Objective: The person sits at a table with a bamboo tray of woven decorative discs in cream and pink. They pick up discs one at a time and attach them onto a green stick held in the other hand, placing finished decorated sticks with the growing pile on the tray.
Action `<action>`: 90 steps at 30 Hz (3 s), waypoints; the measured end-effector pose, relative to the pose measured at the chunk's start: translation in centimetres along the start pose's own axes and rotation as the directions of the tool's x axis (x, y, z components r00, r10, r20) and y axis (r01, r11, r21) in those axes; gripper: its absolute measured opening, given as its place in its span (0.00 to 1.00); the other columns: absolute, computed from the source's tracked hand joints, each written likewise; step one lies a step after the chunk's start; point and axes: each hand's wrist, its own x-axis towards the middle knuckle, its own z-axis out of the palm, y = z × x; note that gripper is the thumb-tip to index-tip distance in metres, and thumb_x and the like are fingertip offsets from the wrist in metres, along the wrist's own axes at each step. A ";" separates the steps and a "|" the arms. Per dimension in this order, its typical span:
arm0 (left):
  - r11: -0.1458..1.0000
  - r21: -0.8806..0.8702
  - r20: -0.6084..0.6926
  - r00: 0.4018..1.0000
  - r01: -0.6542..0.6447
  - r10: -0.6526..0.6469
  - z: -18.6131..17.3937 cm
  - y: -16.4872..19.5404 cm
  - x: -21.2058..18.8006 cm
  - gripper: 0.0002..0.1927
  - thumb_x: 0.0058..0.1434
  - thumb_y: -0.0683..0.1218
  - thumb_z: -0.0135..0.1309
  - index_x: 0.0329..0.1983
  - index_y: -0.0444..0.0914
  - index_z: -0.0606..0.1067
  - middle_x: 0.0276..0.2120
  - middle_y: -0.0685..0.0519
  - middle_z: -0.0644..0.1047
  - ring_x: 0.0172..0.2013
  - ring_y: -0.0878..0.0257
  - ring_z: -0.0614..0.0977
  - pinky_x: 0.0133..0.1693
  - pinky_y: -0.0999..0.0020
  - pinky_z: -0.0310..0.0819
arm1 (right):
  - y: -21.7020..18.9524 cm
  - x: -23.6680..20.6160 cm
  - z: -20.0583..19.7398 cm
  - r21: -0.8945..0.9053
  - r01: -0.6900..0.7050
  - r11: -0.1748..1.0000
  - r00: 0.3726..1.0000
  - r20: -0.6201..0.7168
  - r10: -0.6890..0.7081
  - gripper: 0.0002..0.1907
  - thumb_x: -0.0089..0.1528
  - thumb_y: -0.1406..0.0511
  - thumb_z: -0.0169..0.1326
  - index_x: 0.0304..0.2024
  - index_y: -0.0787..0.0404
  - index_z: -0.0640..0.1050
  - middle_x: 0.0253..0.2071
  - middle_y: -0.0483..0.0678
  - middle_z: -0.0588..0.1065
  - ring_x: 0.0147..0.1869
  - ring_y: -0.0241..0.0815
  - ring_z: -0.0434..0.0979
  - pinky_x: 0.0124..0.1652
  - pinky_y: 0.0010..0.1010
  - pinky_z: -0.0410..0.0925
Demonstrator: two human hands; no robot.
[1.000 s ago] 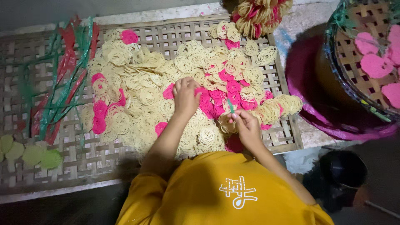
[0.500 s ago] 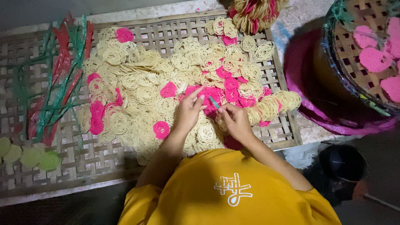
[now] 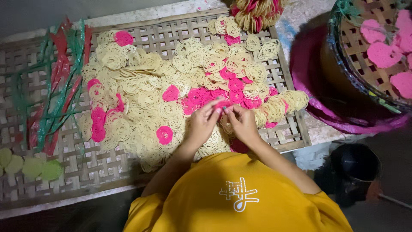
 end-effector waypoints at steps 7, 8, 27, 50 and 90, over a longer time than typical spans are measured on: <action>0.950 -0.074 0.016 0.952 -0.304 0.306 0.2 -0.4 0.4 0.10 0.70 0.45 0.52 0.51 0.45 0.81 0.47 0.51 0.84 0.44 0.69 0.85 0.59 0.62 0.71 | -1.0 -0.9 -1.9 -0.078 0.215 0.974 0.977 0.014 -0.215 0.12 0.63 0.71 0.52 0.47 0.67 0.80 0.39 0.49 0.76 0.42 0.37 0.75 0.41 0.26 0.68; 0.932 0.049 -0.018 0.932 -0.360 0.361 0.5 -0.2 0.6 0.09 0.68 0.45 0.55 0.48 0.44 0.83 0.44 0.51 0.86 0.43 0.65 0.87 0.66 0.57 0.64 | -1.3 -1.1 -2.4 -0.068 0.232 0.970 0.970 -0.058 -0.236 0.12 0.64 0.71 0.51 0.49 0.67 0.79 0.43 0.49 0.75 0.45 0.38 0.75 0.44 0.27 0.69; 0.505 0.817 -0.020 0.863 -0.276 0.504 -1.3 -1.5 10.3 0.14 0.66 0.41 0.55 0.54 0.37 0.79 0.55 0.46 0.78 0.56 0.49 0.76 0.58 0.51 0.68 | 2.0 -1.4 -1.7 0.403 -0.016 0.915 0.999 0.039 0.000 0.08 0.70 0.68 0.51 0.45 0.67 0.78 0.41 0.46 0.80 0.43 0.28 0.78 0.41 0.22 0.72; 0.750 0.604 -0.177 0.872 -0.271 0.457 -3.4 -4.5 2.9 0.20 0.66 0.42 0.57 0.61 0.39 0.76 0.58 0.47 0.77 0.56 0.50 0.79 0.58 0.58 0.72 | -0.2 3.8 -6.1 -0.120 0.256 0.959 0.937 0.275 -0.216 0.03 0.64 0.68 0.59 0.38 0.63 0.81 0.33 0.44 0.77 0.37 0.35 0.75 0.40 0.28 0.68; 0.964 -0.226 -0.064 0.989 -0.141 0.130 -0.2 -3.5 0.7 0.25 0.67 0.33 0.47 0.69 0.31 0.66 0.57 0.42 0.78 0.56 0.61 0.81 0.57 0.69 0.76 | 1.0 -2.3 0.7 0.126 0.060 0.990 0.995 -0.091 -0.049 0.06 0.64 0.68 0.59 0.36 0.67 0.81 0.28 0.40 0.76 0.32 0.26 0.70 0.34 0.21 0.66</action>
